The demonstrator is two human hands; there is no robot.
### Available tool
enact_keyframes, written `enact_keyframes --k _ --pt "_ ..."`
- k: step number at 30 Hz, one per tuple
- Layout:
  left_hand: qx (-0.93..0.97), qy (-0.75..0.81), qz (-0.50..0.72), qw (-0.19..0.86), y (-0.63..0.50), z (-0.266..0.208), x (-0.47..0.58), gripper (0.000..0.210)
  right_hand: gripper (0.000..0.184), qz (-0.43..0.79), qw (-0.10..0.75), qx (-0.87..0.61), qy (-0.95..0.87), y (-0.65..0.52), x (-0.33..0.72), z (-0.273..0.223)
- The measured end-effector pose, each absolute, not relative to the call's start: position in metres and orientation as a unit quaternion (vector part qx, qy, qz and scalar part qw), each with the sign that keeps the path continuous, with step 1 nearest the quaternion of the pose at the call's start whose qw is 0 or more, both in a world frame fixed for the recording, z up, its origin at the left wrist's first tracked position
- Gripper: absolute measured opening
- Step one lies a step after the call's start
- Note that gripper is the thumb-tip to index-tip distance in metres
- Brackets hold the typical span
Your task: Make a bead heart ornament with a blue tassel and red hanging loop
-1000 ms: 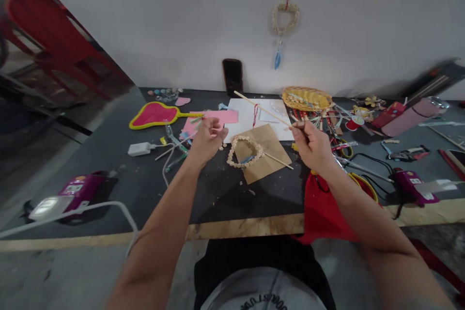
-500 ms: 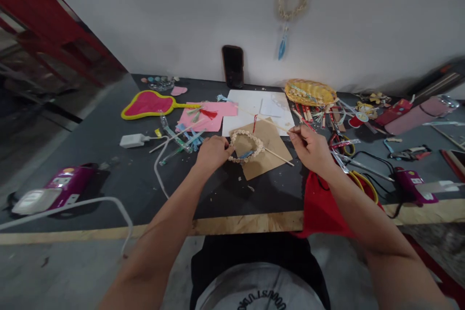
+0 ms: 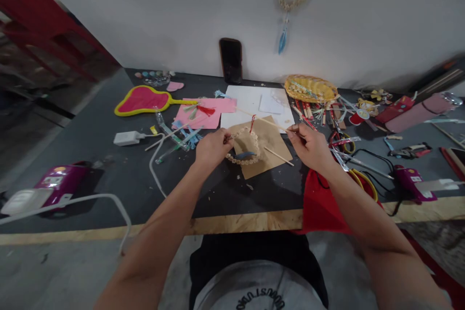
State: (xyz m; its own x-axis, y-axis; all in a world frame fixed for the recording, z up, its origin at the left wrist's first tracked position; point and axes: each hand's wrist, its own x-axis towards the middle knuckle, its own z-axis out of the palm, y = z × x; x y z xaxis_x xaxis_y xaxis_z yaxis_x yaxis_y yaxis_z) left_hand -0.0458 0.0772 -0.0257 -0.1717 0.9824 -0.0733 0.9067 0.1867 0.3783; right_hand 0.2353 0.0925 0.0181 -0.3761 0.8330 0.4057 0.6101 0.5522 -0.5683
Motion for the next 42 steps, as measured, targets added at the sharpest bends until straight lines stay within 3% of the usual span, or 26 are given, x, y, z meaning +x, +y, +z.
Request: enact_keyframes --k 4,8,12,22,27,34,42 --pt "0.619 0.717 0.23 0.221 0.081 -0.028 -0.045 0.029 0.021 0.168 0.335 -0.457 -0.807 0.091 0.238 0.019" --pt "0.57 0.652 0.353 0.355 0.086 -0.033 -0.045 0.038 0.021 0.178 0.336 -0.459 -0.803 0.09 0.24 0.023" --pt "0.541 0.599 0.386 0.447 0.091 -0.033 -0.04 0.039 0.02 0.177 0.333 -0.463 -0.802 0.088 0.241 0.027" --pt "0.638 0.597 0.298 0.384 0.104 -0.041 -0.032 0.045 0.021 0.194 0.335 -0.46 -0.799 0.087 0.239 0.023" --pt "0.611 0.57 0.413 0.362 0.098 -0.02 -0.022 0.062 0.022 0.191 0.334 -0.454 -0.804 0.089 0.237 0.018" --pt "0.505 0.511 0.525 0.456 0.097 -0.007 -0.003 0.028 0.024 0.178 0.33 -0.462 -0.804 0.091 0.236 0.018" --pt "0.456 0.512 0.504 0.525 0.095 -0.015 -0.018 0.022 0.024 0.045 0.271 -0.523 -0.807 0.139 0.234 0.013"
